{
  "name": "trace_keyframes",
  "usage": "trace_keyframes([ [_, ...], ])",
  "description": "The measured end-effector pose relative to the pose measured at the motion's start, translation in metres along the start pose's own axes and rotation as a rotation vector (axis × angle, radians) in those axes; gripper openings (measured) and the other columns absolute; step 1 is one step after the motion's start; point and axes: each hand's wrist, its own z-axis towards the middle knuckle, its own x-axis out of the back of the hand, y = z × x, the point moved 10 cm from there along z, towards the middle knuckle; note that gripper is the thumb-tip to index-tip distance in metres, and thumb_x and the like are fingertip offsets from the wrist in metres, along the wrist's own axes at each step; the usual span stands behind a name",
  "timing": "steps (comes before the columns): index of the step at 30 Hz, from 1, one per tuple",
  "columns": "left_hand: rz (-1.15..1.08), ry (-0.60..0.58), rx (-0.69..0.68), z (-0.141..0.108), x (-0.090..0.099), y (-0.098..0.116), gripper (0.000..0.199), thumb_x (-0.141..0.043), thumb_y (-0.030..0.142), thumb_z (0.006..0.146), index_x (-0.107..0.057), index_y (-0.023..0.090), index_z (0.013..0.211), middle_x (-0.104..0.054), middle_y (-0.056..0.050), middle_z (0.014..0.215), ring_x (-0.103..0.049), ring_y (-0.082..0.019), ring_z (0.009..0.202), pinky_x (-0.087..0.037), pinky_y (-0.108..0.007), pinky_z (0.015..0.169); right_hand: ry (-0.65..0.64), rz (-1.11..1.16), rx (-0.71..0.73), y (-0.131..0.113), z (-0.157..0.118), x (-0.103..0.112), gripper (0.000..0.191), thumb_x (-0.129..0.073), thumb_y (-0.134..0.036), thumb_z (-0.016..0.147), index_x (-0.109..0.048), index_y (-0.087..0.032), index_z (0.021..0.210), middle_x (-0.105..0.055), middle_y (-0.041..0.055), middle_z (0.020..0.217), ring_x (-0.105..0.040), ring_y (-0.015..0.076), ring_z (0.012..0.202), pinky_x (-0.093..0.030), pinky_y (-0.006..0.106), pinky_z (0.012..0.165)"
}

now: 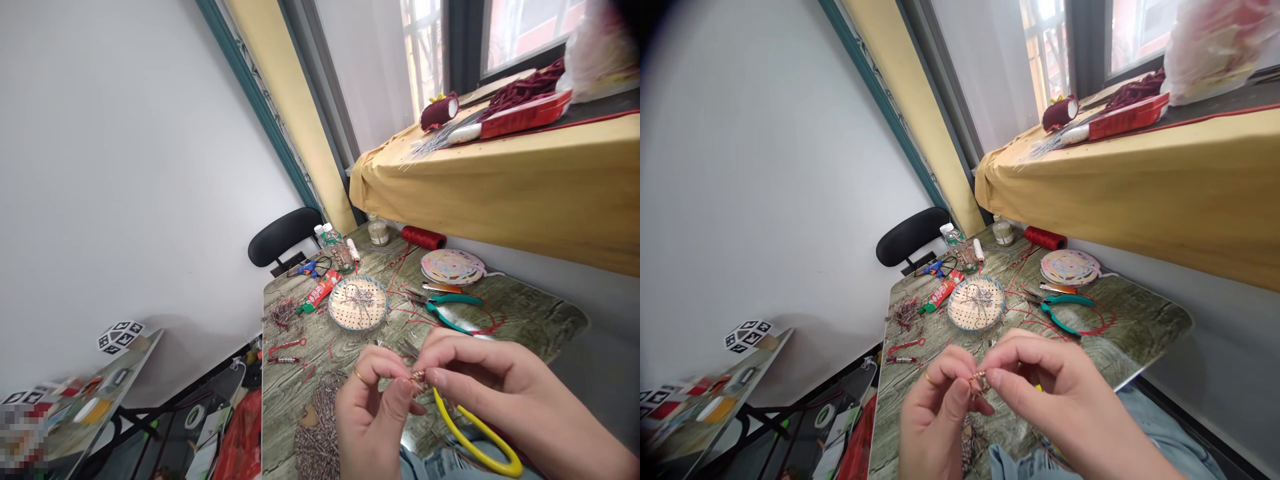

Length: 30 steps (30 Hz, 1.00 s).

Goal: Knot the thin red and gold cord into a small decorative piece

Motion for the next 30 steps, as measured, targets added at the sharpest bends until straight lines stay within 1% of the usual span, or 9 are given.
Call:
trace_keyframes([
  [3,-0.023,-0.064,0.032,0.000,-0.003,-0.005,0.019,-0.076,0.036,0.082,-0.072,0.020,0.072,-0.056,-0.001,0.076,-0.053,-0.011,0.068,-0.050,-0.016,0.055,0.009,0.018,-0.001,0.004,-0.001,-0.001,0.018,-0.068,-0.033,0.082,-0.073,-0.026,0.066,-0.064,-0.0002,0.064,-0.058,0.0169,0.060,-0.045,0.027,0.056],
  [7,-0.020,-0.216,0.069,0.000,-0.009,-0.011,0.018,-0.067,0.033,0.090,-0.071,0.020,0.078,-0.052,0.000,0.079,-0.052,-0.011,0.069,-0.050,-0.016,0.056,0.039,-0.012,-0.017,0.004,-0.003,0.001,0.016,-0.070,-0.028,0.079,-0.070,-0.025,0.063,-0.063,-0.0012,0.063,-0.056,0.0160,0.060,-0.044,0.027,0.056],
  [9,-0.007,-0.248,0.069,-0.001,-0.009,-0.010,0.017,-0.065,0.031,0.092,-0.070,0.021,0.079,-0.052,0.000,0.081,-0.051,-0.011,0.070,-0.051,-0.017,0.059,0.039,-0.027,-0.019,0.001,-0.004,0.000,0.018,-0.071,-0.027,0.078,-0.070,-0.024,0.061,-0.063,-0.0014,0.061,-0.055,0.0154,0.059,-0.044,0.026,0.056],
  [12,0.025,-0.236,0.039,-0.001,-0.008,-0.007,0.018,-0.066,0.031,0.091,-0.069,0.020,0.077,-0.054,0.000,0.079,-0.050,-0.011,0.070,-0.052,-0.021,0.069,0.036,-0.030,-0.017,-0.001,-0.005,-0.002,0.018,-0.071,-0.026,0.077,-0.069,-0.024,0.059,-0.063,-0.0020,0.058,-0.055,0.0145,0.056,-0.043,0.025,0.054],
  [15,0.021,-0.177,0.015,-0.001,-0.006,-0.006,0.021,-0.068,0.034,0.090,-0.068,0.020,0.074,-0.053,-0.001,0.078,-0.049,-0.012,0.067,-0.047,-0.018,0.056,0.026,-0.037,-0.017,0.000,-0.006,-0.003,0.019,-0.070,-0.026,0.077,-0.068,-0.024,0.059,-0.063,-0.0017,0.058,-0.055,0.0147,0.056,-0.044,0.025,0.054],
  [17,0.035,-0.151,-0.023,-0.002,-0.006,-0.004,0.023,-0.068,0.036,0.089,-0.066,0.020,0.072,-0.052,-0.001,0.076,-0.048,-0.013,0.066,-0.044,-0.020,0.054,0.011,-0.053,0.003,-0.001,-0.005,-0.005,0.021,-0.070,-0.026,0.078,-0.066,-0.023,0.058,-0.063,-0.0013,0.057,-0.055,0.0150,0.056,-0.044,0.025,0.054],
  [20,0.085,-0.161,-0.090,-0.002,-0.008,0.000,0.025,-0.067,0.037,0.090,-0.065,0.020,0.071,-0.051,0.000,0.073,-0.048,-0.014,0.067,-0.047,-0.026,0.067,0.000,-0.084,0.047,-0.005,-0.005,-0.005,0.024,-0.068,-0.027,0.080,-0.065,-0.023,0.057,-0.063,-0.0010,0.056,-0.056,0.0152,0.055,-0.044,0.026,0.053],
  [25,0.124,-0.196,-0.130,-0.001,-0.010,0.006,0.026,-0.063,0.036,0.092,-0.065,0.020,0.071,-0.051,-0.001,0.074,-0.048,-0.015,0.069,-0.043,-0.025,0.060,0.007,-0.152,0.085,-0.011,-0.007,-0.005,0.023,-0.068,-0.025,0.081,-0.065,-0.023,0.058,-0.065,-0.0013,0.058,-0.057,0.0147,0.055,-0.044,0.025,0.053],
  [30,0.276,-0.241,-0.196,-0.003,-0.015,0.018,0.027,-0.060,0.034,0.094,-0.065,0.020,0.072,-0.053,-0.001,0.073,-0.049,-0.016,0.071,-0.042,-0.026,0.065,0.046,-0.283,0.192,-0.020,-0.010,-0.005,0.023,-0.066,-0.023,0.082,-0.063,-0.025,0.059,-0.063,-0.0030,0.056,-0.056,0.0136,0.053,-0.044,0.024,0.051],
])
